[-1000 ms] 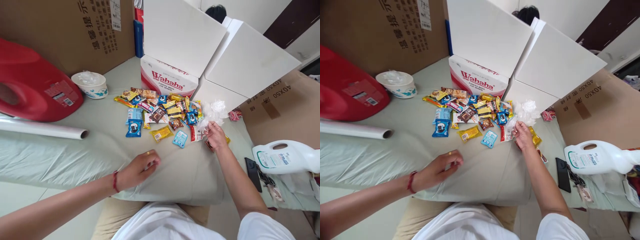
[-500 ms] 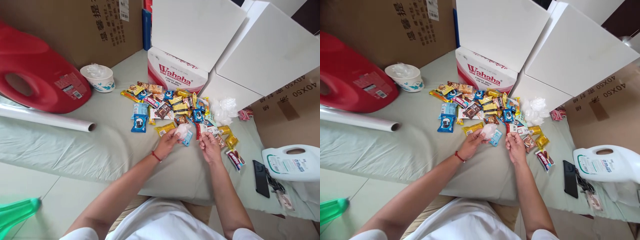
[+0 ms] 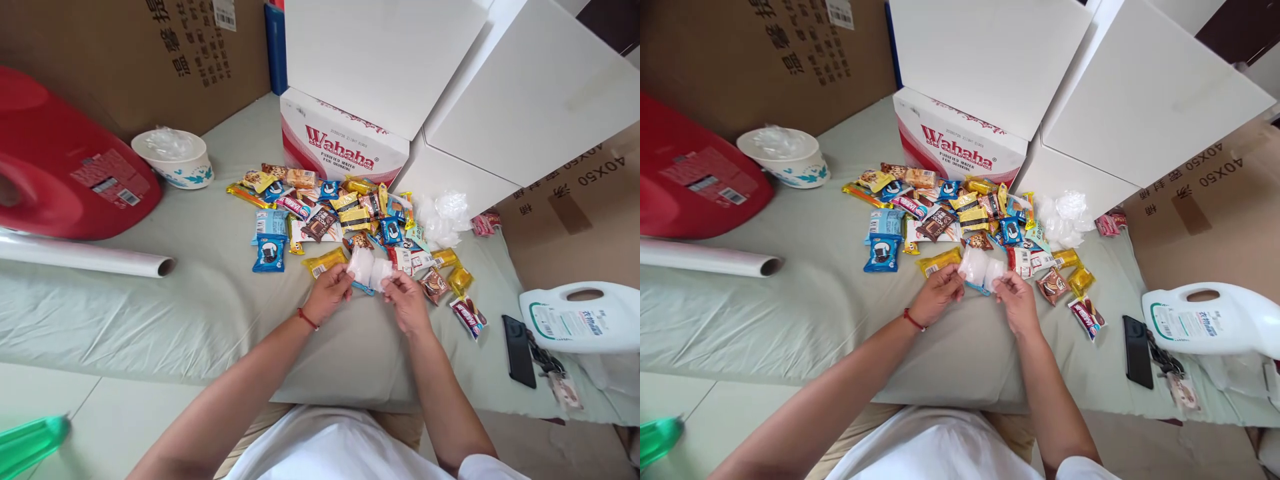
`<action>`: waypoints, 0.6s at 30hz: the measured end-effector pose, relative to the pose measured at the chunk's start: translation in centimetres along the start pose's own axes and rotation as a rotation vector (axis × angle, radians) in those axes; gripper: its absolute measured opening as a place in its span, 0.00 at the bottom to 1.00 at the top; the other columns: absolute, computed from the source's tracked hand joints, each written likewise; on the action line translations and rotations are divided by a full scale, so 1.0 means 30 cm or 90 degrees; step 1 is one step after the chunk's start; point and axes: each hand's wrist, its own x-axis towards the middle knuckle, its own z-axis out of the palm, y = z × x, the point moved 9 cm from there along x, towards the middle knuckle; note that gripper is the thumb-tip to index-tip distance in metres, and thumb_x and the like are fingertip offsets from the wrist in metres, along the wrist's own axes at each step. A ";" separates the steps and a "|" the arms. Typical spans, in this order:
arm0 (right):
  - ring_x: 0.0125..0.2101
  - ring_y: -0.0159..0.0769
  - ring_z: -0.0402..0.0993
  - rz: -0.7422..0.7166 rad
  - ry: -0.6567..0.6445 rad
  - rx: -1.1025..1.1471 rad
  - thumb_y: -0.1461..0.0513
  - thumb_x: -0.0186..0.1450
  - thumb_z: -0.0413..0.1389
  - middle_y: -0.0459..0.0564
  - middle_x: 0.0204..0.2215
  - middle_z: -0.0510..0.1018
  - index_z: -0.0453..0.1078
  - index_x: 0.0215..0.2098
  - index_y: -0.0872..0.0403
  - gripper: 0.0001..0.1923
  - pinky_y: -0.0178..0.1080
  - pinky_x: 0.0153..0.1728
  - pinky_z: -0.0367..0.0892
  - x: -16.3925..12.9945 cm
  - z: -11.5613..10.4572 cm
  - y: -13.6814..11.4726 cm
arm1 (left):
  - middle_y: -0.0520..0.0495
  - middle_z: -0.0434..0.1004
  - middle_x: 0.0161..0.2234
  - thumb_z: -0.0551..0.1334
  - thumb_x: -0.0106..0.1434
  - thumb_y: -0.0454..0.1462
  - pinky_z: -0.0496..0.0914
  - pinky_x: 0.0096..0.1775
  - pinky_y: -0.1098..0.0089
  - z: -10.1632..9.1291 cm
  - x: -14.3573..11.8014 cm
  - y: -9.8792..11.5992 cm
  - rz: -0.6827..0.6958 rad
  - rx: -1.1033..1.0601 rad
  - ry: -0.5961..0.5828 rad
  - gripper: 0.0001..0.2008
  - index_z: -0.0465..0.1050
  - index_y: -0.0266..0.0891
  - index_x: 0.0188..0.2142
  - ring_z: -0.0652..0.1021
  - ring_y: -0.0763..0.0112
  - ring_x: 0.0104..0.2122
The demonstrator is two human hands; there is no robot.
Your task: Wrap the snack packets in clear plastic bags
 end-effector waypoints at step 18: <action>0.34 0.39 0.73 -0.122 -0.098 -0.244 0.51 0.62 0.65 0.47 0.35 0.79 0.78 0.43 0.46 0.13 0.39 0.35 0.70 0.095 0.041 -0.097 | 0.45 0.72 0.56 0.75 0.54 0.45 0.75 0.42 0.65 0.044 -0.007 0.006 -0.043 -0.320 -0.063 0.19 0.67 0.37 0.27 0.75 0.69 0.41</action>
